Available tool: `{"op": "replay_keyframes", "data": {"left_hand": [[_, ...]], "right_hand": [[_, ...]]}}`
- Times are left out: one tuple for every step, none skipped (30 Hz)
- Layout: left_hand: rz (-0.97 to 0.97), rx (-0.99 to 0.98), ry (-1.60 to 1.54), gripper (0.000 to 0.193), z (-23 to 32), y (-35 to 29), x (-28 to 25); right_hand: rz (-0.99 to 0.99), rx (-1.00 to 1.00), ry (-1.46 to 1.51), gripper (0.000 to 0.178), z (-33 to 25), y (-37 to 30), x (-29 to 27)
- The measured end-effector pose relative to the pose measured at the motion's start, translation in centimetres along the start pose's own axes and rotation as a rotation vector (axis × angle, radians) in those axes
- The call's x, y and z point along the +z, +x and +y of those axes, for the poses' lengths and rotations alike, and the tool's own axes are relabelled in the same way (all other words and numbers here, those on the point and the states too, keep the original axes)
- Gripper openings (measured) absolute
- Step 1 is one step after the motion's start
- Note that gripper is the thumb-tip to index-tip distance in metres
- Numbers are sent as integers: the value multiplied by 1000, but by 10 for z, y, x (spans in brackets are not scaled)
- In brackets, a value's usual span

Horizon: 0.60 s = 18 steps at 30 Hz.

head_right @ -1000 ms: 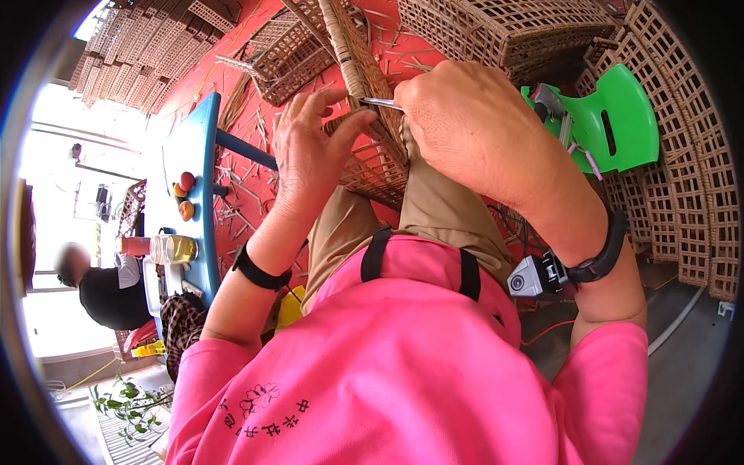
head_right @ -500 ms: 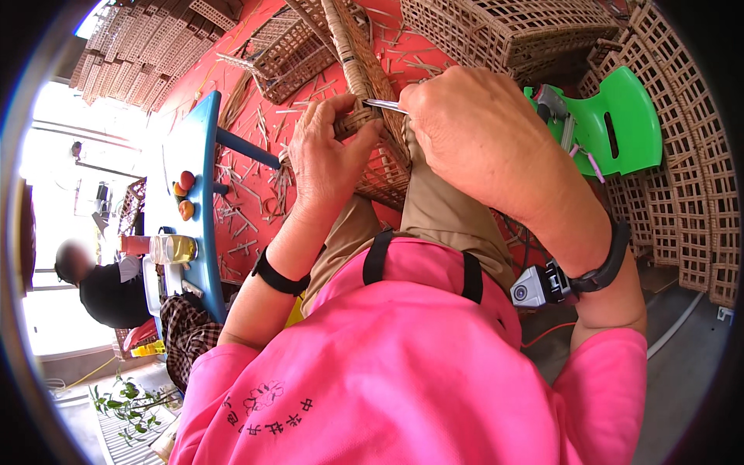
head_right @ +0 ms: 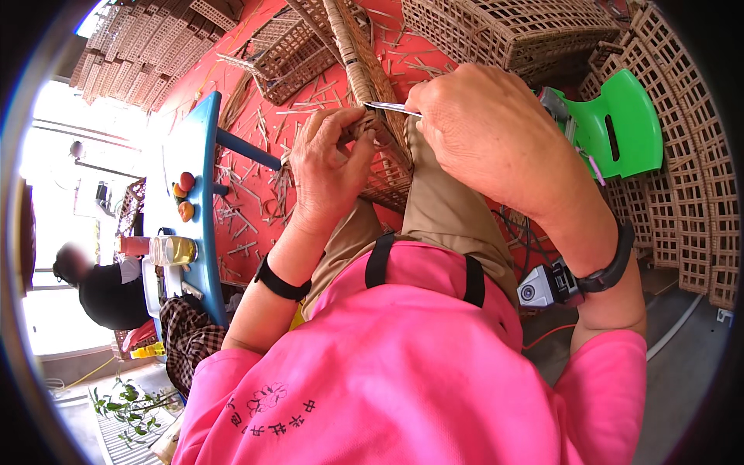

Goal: Weaving and securing bamboo or rattan strips onto a furniture frame using a pneumatic stapler and cutting tools.

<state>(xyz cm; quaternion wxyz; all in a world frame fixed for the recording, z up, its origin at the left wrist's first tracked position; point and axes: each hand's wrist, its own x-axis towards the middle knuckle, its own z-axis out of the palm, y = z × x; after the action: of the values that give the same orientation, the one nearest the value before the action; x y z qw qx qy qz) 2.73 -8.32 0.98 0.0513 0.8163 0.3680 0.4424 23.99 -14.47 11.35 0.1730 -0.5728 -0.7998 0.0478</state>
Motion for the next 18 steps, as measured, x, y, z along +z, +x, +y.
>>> {"op": "replay_keyframes", "data": {"left_hand": [[-31,-20,-10,30,0,0,-2],[-61,-37,-21,31,-1,2,-5],[-89,-58,-45,31,-2,3,-7],[-108,-59,-41,31,-2,4,-9],[-124,-64,-49,31,-2,6,-11],[-141,-68,-57,32,-2,7,-13],[-166,-89,-82,32,-2,9,-15],[-192,-110,-107,32,-2,11,-17],[-217,-132,-133,32,-2,13,-18],[-238,-137,-156,32,-3,14,-19],[-258,-141,-179,33,-4,16,-21],[-279,-144,-202,33,-5,18,-21],[-275,-132,-196,33,-5,18,-22],[-271,-119,-191,33,-5,18,-22],[-271,-102,-179,33,-6,18,-22],[-260,-86,-189,33,-6,18,-23],[-253,-68,-194,34,-7,19,-22],[-250,-57,-194,34,-7,18,-23]], "right_hand": [[-1,1,15,20,0,0,0],[0,3,28,20,1,0,-1],[0,6,42,20,1,0,-1],[-1,9,45,20,1,0,-1],[0,11,48,20,1,0,-1],[14,-3,56,20,2,0,-1],[4,7,58,20,2,1,-1],[7,1,64,20,2,1,-1],[10,-6,69,20,2,1,-1],[1,-1,60,20,2,1,0],[-7,5,50,20,2,1,0],[-14,11,40,20,2,1,-1],[-19,14,30,20,2,0,-1],[-23,16,20,20,2,0,-1],[-15,8,21,20,1,-1,-1],[-24,21,7,19,1,-1,-1],[-22,22,5,19,0,-2,-1],[-15,17,12,19,-1,-3,0]]}}
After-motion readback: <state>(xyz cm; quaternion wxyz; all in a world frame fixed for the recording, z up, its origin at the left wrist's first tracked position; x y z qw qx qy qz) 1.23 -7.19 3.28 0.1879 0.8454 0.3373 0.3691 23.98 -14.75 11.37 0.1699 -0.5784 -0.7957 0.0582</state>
